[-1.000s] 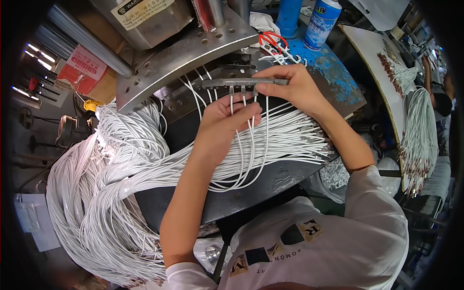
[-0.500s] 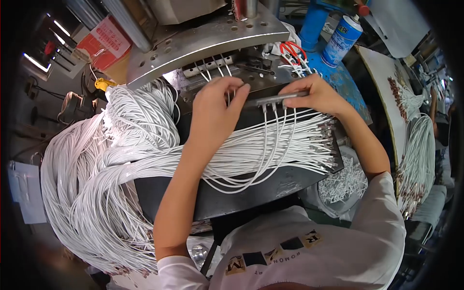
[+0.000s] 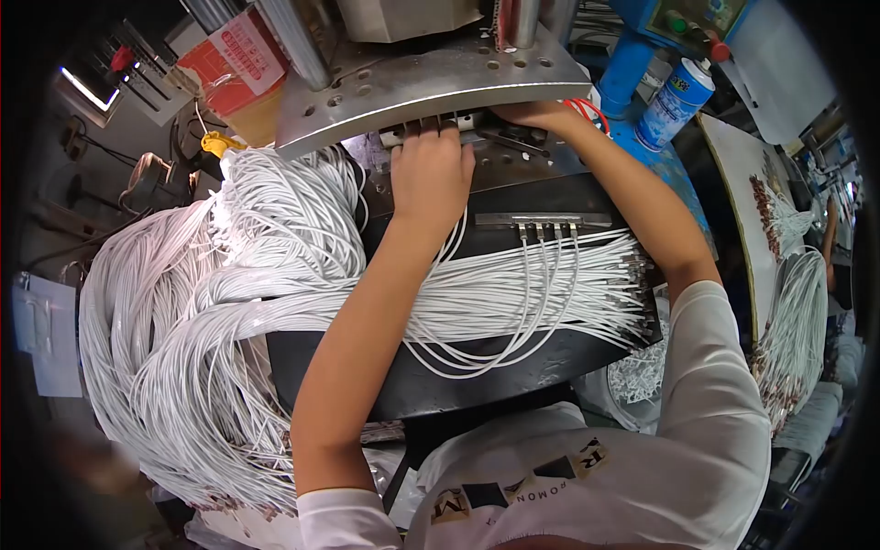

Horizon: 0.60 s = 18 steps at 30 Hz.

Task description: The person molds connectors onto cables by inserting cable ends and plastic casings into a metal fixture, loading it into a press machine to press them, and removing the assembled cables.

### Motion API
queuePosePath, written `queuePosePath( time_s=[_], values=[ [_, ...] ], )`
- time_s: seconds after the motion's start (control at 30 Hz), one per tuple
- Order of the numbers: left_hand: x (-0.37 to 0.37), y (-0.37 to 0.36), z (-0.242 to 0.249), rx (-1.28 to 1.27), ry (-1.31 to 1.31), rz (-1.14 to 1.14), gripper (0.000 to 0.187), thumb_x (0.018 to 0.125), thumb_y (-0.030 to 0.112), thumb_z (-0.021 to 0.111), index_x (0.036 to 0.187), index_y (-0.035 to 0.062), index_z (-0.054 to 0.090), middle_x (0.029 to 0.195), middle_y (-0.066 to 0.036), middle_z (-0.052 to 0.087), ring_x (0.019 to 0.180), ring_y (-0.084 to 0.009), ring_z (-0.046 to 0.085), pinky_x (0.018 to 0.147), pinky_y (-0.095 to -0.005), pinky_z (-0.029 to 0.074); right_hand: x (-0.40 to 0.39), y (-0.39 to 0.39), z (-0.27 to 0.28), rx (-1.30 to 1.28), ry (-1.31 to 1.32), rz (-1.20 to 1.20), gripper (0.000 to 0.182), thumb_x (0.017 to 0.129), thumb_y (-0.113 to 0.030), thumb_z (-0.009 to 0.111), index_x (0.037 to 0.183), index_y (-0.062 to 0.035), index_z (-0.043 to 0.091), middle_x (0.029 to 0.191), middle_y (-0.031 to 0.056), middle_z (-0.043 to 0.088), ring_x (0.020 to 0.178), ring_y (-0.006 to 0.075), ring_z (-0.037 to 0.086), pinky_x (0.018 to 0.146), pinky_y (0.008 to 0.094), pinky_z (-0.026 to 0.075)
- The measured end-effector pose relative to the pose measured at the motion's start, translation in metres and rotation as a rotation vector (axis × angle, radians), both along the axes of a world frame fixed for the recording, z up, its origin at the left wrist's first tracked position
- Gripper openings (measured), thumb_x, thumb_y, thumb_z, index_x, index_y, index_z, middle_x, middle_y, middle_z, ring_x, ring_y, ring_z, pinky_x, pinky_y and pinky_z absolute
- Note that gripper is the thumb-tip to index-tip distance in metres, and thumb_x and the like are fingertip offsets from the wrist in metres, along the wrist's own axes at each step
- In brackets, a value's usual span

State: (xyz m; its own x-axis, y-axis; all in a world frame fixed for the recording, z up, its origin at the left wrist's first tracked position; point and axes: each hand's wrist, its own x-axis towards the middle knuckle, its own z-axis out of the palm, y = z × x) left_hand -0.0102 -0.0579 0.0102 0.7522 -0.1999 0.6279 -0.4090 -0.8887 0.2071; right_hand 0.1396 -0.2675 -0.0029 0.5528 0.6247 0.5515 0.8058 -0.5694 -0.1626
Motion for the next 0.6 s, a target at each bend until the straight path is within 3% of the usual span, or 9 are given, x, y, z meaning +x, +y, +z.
queuePosePath(
  time_s=[0.07,0.27,0.37,0.47,0.53,0.57,0.6],
  values=[
    [0.009,0.002,0.0,-0.076,-0.009,-0.068,0.025,0.094,0.023,0.071,0.09,-0.0012,0.071,0.08,-0.026,0.07,0.078,-0.0458,0.069,0.075,-0.0544,0.054,-0.002,0.006,0.004,0.031,-0.036,0.023,0.038,0.101,-0.032,0.062,0.123,-0.0011,0.061,0.112,0.0196,0.07,0.102,0.0365,0.068,0.091,0.0462,0.054],
    [0.017,0.002,0.001,-0.129,0.031,-0.046,0.029,0.097,0.022,0.064,0.08,-0.001,0.071,0.074,-0.028,0.068,0.073,-0.0476,0.068,0.071,-0.0559,0.054,0.004,0.015,-0.007,0.08,-0.238,0.038,0.034,0.097,-0.024,0.062,0.12,-0.0003,0.059,0.105,0.0214,0.07,0.095,0.0367,0.069,0.084,0.0458,0.056],
    [0.011,0.001,0.016,-0.18,-0.049,-0.041,0.031,0.098,0.021,0.063,0.081,-0.0036,0.07,0.07,-0.027,0.066,0.066,-0.0424,0.068,0.067,-0.0512,0.054,-0.001,0.024,-0.001,0.082,-0.231,-0.007,0.028,0.094,-0.02,0.061,0.115,0.0003,0.062,0.101,0.0218,0.07,0.092,0.0369,0.069,0.082,0.046,0.056],
    [-0.025,0.002,0.057,-0.569,0.415,-0.112,0.022,0.097,0.017,0.061,0.089,-0.0028,0.067,0.083,-0.019,0.069,0.075,-0.0307,0.066,0.066,-0.0399,0.049,-0.028,0.02,0.024,0.046,-0.081,-0.075,0.025,0.095,-0.017,0.058,0.111,0.0006,0.065,0.098,0.0225,0.071,0.091,0.0381,0.069,0.082,0.0463,0.056],
    [-0.045,0.017,0.057,-1.359,0.766,-0.471,0.023,0.102,0.017,0.057,0.084,0.0036,0.06,0.07,-0.005,0.056,0.064,-0.0177,0.052,0.06,-0.0321,0.038,-0.042,0.015,0.037,0.01,0.06,-0.127,0.026,0.096,-0.016,0.056,0.114,0.0002,0.066,0.1,0.0233,0.071,0.094,0.0398,0.068,0.085,0.0472,0.055],
    [-0.058,0.026,0.058,-1.825,1.034,-0.755,0.031,0.105,0.016,0.054,0.075,0.011,0.048,0.068,0.003,0.04,0.062,-0.0102,0.037,0.061,-0.0289,0.033,-0.045,0.011,0.038,-0.013,0.144,-0.144,0.028,0.097,-0.016,0.054,0.118,-0.0001,0.066,0.103,0.0238,0.071,0.097,0.041,0.068,0.088,0.0479,0.054],
    [-0.07,0.03,0.06,-1.796,0.947,-0.759,0.031,0.105,0.017,0.054,0.075,0.0107,0.048,0.068,0.003,0.041,0.063,-0.0105,0.038,0.062,-0.0289,0.034,-0.048,0.006,0.037,-0.029,0.163,-0.148,0.03,0.099,-0.016,0.054,0.121,-0.0005,0.066,0.105,0.0242,0.071,0.1,0.0421,0.067,0.09,0.0485,0.053]
  ],
)
